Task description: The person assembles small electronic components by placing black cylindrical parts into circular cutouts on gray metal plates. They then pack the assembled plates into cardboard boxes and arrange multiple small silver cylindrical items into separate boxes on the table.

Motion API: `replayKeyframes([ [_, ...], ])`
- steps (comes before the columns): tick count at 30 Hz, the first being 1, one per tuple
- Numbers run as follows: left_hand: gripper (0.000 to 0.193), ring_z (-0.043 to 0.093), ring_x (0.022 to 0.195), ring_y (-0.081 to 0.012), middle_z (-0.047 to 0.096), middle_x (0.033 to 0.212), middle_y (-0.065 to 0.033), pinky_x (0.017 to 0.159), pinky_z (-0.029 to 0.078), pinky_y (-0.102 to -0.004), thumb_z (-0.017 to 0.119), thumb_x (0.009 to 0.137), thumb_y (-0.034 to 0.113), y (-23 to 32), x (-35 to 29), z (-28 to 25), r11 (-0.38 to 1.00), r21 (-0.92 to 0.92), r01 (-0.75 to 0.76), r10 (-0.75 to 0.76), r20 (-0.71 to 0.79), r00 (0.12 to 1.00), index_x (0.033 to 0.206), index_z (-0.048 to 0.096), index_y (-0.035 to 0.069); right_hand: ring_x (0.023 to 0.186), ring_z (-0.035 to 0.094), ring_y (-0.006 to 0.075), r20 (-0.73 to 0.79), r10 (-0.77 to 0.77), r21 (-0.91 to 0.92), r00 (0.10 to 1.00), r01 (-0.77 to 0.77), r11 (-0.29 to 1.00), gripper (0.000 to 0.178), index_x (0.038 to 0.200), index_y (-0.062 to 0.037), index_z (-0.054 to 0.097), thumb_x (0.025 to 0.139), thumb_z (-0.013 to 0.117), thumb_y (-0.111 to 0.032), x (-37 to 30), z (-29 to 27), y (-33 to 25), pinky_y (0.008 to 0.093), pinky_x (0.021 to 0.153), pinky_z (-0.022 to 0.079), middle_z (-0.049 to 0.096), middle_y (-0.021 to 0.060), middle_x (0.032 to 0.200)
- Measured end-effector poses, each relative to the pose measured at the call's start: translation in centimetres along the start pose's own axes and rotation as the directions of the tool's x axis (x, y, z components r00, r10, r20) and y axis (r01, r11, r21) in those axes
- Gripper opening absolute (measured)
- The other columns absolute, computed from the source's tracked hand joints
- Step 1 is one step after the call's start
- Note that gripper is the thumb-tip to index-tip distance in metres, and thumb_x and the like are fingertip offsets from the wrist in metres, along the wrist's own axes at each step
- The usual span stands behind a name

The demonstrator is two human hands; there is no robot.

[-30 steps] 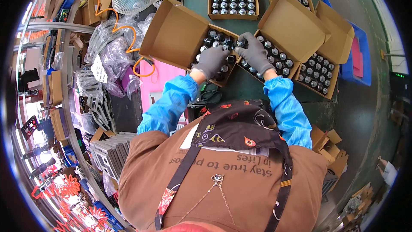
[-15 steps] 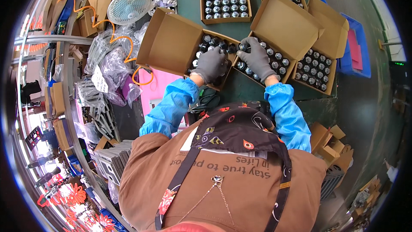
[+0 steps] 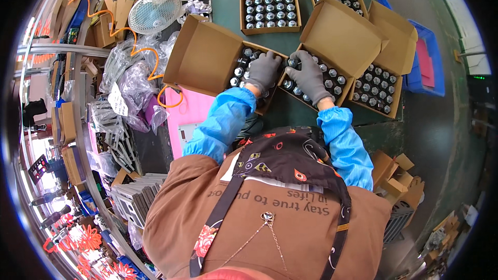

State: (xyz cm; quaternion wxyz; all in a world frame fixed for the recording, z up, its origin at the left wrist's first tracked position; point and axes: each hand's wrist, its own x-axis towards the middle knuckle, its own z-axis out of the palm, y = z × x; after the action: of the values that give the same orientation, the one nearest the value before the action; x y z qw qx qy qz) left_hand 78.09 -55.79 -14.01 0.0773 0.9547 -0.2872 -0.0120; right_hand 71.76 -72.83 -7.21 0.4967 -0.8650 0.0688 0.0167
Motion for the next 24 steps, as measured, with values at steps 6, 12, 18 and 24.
replayKeyframes([
  [6, 0.039, 0.069, 0.088, -0.0329, 0.071, 0.096, -0.0127, 0.074, 0.055, -0.0451, 0.072, 0.084, 0.038, -0.3, -0.8, -3.1, 0.955, -0.273, 0.111, -0.127, -0.041, 0.991, 0.113, 0.063, 0.014, 0.096, 0.065, 0.0303, 0.012, -0.041, -0.077, 0.999, 0.042, 0.996, 0.033, 0.106, -0.0070, 0.060, 0.079, 0.078, -0.014, -0.3, 0.2, 1.5, 0.0403, 0.086, 0.051, 0.065, 0.0120, 0.101],
  [12, 0.042, 0.070, 0.089, -0.0345, 0.072, 0.096, -0.0142, 0.076, 0.055, -0.0446, 0.074, 0.081, 0.036, -1.8, -1.9, -6.3, 0.933, -0.334, 0.137, -0.092, 0.147, 0.985, 0.116, 0.067, 0.013, 0.097, 0.064, 0.0375, 0.161, -0.254, -0.342, 0.954, 0.295, 0.892, 0.034, 0.108, -0.0091, 0.058, 0.078, 0.075, -0.013, 2.3, 2.0, -0.3, 0.0449, 0.083, 0.053, 0.062, 0.0146, 0.106],
  [18, 0.028, 0.068, 0.089, -0.0354, 0.067, 0.105, -0.0149, 0.073, 0.055, -0.0479, 0.067, 0.086, 0.029, -0.6, -2.2, -2.3, 0.985, -0.113, 0.134, -0.106, 0.222, 0.969, 0.111, 0.069, 0.016, 0.096, 0.065, 0.0396, 0.359, -0.281, -0.551, 0.890, 0.445, 0.706, 0.026, 0.106, -0.0074, 0.059, 0.080, 0.064, -0.004, 4.7, 3.5, -0.1, 0.0468, 0.082, 0.055, 0.062, 0.0183, 0.105],
  [24, 0.025, 0.068, 0.089, -0.0379, 0.067, 0.106, -0.0186, 0.073, 0.055, -0.0482, 0.065, 0.088, 0.029, 0.7, -3.2, -1.2, 0.922, -0.232, 0.310, -0.265, 0.206, 0.942, 0.105, 0.069, 0.011, 0.087, 0.070, 0.0335, 0.504, -0.402, -0.649, 0.765, 0.642, 0.408, 0.012, 0.092, -0.0075, 0.070, 0.084, 0.062, -0.013, 6.5, 5.7, 1.9, 0.0446, 0.075, 0.057, 0.068, 0.0139, 0.090],
])
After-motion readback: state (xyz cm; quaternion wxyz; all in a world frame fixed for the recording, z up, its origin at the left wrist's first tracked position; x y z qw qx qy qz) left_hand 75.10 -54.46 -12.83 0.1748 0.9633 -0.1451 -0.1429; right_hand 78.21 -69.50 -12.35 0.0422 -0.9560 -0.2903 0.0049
